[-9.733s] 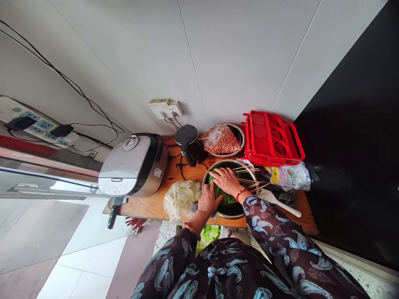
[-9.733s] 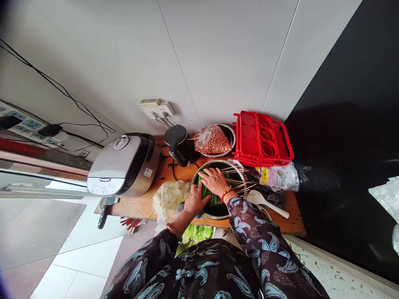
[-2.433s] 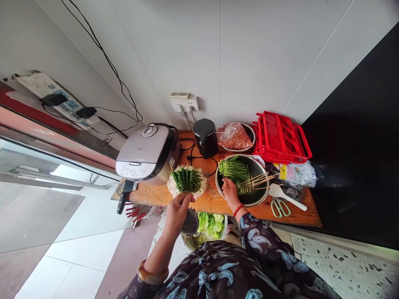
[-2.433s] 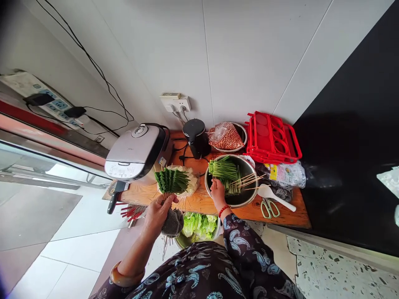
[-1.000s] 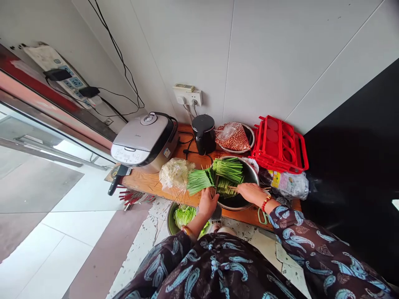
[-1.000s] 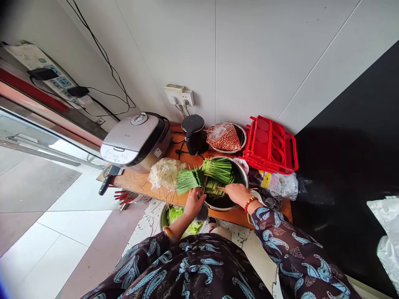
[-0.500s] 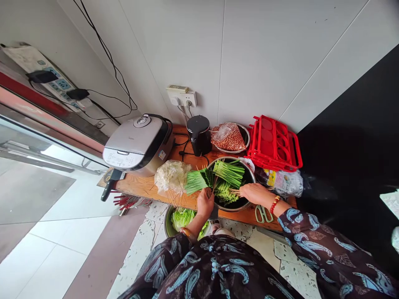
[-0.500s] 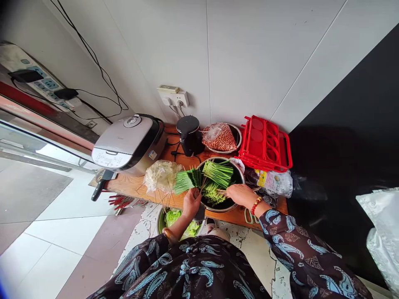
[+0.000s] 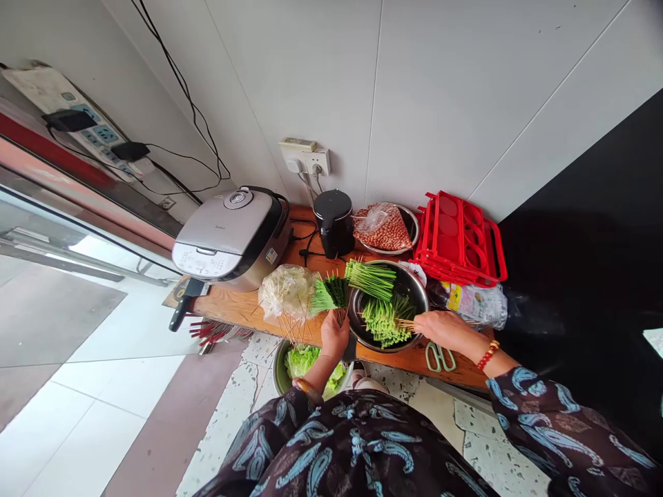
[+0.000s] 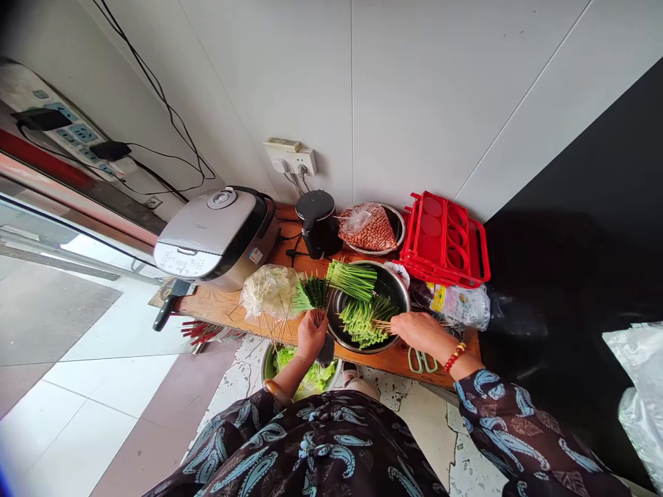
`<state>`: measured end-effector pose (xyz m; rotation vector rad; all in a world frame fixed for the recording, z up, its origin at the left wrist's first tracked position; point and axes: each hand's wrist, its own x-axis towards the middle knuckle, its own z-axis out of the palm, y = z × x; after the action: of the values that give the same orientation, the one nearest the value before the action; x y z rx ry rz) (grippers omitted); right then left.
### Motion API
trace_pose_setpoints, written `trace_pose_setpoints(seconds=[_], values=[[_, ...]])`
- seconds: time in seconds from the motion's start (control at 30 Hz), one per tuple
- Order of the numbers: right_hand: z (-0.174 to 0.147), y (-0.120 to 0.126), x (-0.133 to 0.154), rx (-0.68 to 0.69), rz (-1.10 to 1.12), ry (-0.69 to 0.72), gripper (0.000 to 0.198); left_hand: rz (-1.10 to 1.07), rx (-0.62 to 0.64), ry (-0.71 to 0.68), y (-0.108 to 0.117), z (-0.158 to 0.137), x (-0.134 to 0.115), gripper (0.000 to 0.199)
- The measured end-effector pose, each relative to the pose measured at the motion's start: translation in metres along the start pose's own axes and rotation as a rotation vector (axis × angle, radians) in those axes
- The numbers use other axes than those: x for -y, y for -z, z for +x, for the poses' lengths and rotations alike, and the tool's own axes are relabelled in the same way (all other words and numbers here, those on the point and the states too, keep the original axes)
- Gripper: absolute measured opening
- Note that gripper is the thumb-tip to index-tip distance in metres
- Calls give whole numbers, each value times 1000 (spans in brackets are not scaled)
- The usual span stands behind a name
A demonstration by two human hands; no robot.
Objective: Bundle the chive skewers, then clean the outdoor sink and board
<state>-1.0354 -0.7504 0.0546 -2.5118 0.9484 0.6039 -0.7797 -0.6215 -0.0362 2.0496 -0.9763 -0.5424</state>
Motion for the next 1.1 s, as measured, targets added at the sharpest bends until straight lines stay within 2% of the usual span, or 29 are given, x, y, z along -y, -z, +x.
trace_pose_setpoints(seconds=[0.13,0.27,0.4,0.53,0.63,0.77,0.87,0.97,1.1], values=[[-24,-6,-15,-46,162,-24,28,-1,29,-7,-7,0,6,7],[-50,-19,-17,-172,495,-62,37,23,72,9,-12,-1,8,16],[-80,-35,-7,-304,796,-75,47,36,98,24,-12,-1,7,16],[-107,-37,12,-405,1000,-203,51,39,132,37,-10,-1,5,12],[-110,-35,29,-538,1119,-305,54,14,130,26,-9,-2,5,11],[-82,-53,53,-754,1122,-433,52,-59,133,38,-11,-6,5,9],[-39,-77,80,-812,1062,-486,53,-74,140,48,-12,-11,7,10],[9,-93,114,-682,1094,-456,52,-80,152,53,-12,-12,6,10],[55,-97,148,-442,1201,-441,44,-81,174,53,-9,-10,4,9]])
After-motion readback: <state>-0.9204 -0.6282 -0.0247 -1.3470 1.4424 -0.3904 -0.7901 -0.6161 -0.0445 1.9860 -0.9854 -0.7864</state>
